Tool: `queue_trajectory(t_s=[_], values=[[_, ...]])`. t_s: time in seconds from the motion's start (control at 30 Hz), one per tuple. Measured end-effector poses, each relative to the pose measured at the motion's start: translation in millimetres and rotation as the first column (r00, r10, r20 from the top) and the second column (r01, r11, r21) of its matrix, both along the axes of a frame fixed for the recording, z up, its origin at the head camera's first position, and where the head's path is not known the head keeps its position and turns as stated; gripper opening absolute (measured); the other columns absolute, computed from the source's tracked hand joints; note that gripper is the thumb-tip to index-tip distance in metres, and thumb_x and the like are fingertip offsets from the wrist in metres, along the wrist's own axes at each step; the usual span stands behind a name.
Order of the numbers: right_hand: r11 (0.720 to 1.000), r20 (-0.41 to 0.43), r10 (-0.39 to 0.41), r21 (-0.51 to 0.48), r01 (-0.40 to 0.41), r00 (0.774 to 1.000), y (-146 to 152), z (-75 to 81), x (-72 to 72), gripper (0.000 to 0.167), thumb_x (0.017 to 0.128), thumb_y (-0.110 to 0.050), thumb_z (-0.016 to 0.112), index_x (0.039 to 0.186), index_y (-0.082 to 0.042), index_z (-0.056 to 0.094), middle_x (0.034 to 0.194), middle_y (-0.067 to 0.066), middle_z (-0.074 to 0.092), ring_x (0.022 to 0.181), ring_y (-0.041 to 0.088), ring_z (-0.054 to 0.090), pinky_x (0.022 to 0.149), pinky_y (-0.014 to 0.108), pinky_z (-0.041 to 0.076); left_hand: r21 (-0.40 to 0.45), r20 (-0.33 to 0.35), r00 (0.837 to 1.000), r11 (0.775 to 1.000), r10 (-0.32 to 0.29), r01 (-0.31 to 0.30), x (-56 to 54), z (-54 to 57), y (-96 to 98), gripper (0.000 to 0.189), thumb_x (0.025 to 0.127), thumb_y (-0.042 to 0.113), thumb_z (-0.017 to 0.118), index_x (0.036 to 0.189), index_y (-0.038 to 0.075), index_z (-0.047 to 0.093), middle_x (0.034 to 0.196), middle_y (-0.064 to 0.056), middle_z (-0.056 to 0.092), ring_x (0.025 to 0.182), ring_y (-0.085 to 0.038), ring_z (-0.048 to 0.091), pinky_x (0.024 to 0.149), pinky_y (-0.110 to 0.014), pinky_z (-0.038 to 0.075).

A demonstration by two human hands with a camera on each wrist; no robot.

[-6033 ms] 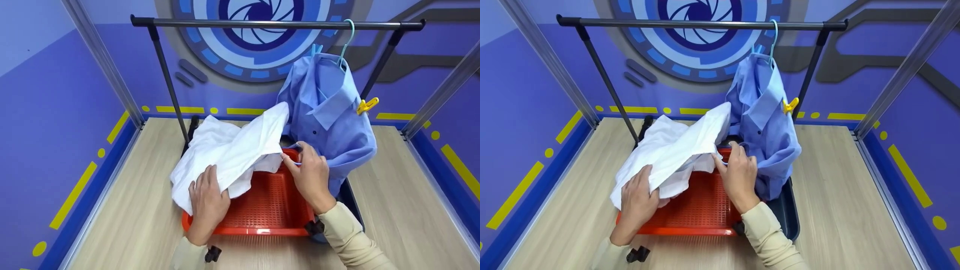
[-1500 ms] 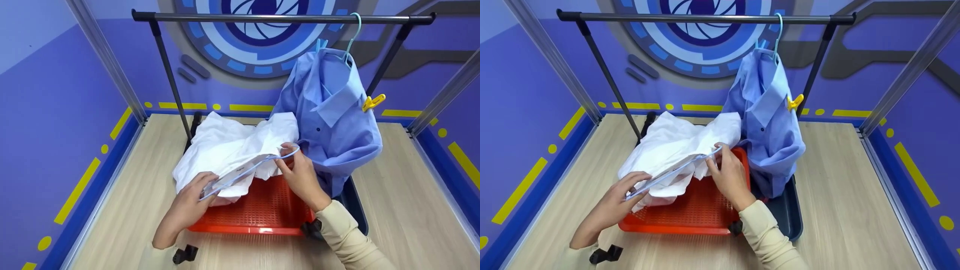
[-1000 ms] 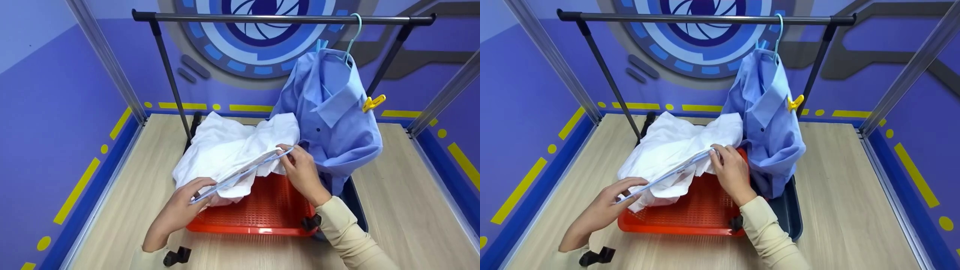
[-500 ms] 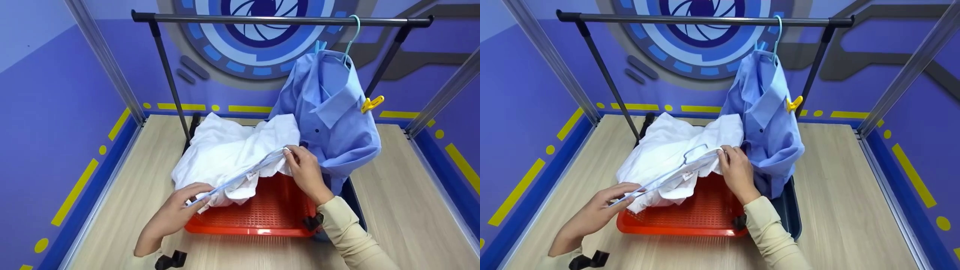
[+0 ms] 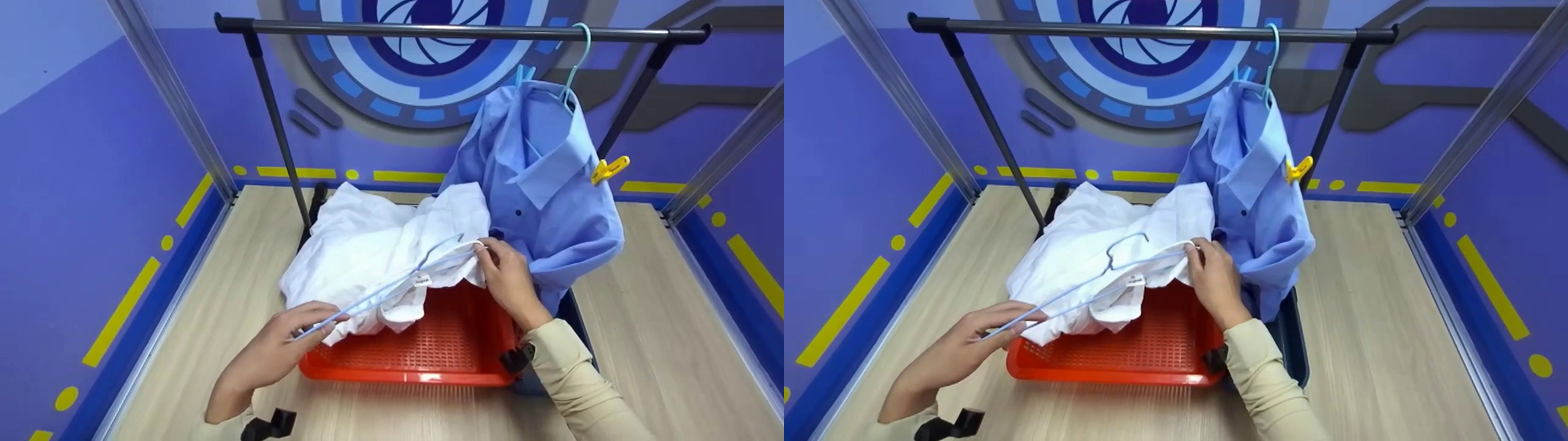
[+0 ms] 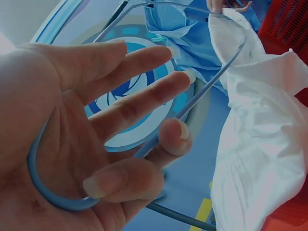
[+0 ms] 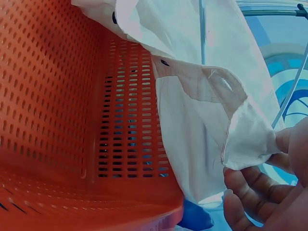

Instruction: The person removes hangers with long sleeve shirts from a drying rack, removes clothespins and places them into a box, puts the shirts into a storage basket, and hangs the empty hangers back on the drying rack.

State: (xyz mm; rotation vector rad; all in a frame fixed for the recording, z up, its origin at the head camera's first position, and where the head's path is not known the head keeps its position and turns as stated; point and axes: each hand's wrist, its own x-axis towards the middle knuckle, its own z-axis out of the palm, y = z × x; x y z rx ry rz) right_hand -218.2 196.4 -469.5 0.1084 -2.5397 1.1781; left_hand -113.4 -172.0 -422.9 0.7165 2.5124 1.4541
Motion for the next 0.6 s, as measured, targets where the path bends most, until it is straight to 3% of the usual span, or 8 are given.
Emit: queue_trajectory(t_s=[0.2,0.37,0.47,0.6], values=[[1.0,0.07,0.008,-0.022,-0.007,0.997,1,1.9,0.6,0.022,0.099,-0.023,0.055,0.109,-0.01,0.069,0.09,0.01,0.066,0.076,0.02,0.06,0.078,0.034,0.047,0.037,0.057,0.998,0.999,-0.022,0.02,3.9,4.8,-7.0,0.024,0.099,0.027,0.053,0.118,0.029,0.067,0.112,0.003,0.066,0.096,-0.013,0.06,0.086,-0.023,0.052],[0.998,0.111,0.023,-0.062,-0.017,0.994,3,3.6,0.5,0.021,0.1,-0.023,0.052,0.108,-0.012,0.068,0.067,0.009,0.062,0.054,0.014,0.057,0.065,0.027,0.046,0.044,0.041,0.999,0.999,-0.022,0.02,5.7,5.7,-13.8,0.027,0.1,0.025,0.052,0.121,0.021,0.068,0.113,0.006,0.068,0.097,-0.011,0.061,0.086,-0.023,0.052],[0.996,0.139,0.037,-0.088,-0.025,0.99,4,2.5,0.8,0.021,0.101,-0.023,0.05,0.105,-0.013,0.067,0.057,0.011,0.06,0.046,0.013,0.054,0.058,0.025,0.044,0.056,0.059,0.998,0.998,-0.015,0.012,7.0,5.5,-18.2,0.028,0.099,0.024,0.053,0.122,0.016,0.067,0.116,0.002,0.068,0.096,-0.01,0.061,0.082,-0.022,0.052],[0.995,0.149,0.042,-0.101,-0.027,0.988,6,-0.3,0.9,0.022,0.101,-0.022,0.049,0.104,-0.012,0.067,0.055,0.012,0.06,0.044,0.012,0.054,0.057,0.025,0.043,0.076,0.087,0.996,0.997,-0.031,0.024,9.1,5.6,-24.5,0.029,0.1,0.021,0.052,0.124,0.014,0.066,0.106,-0.003,0.065,0.077,-0.015,0.056,0.066,-0.022,0.049]])
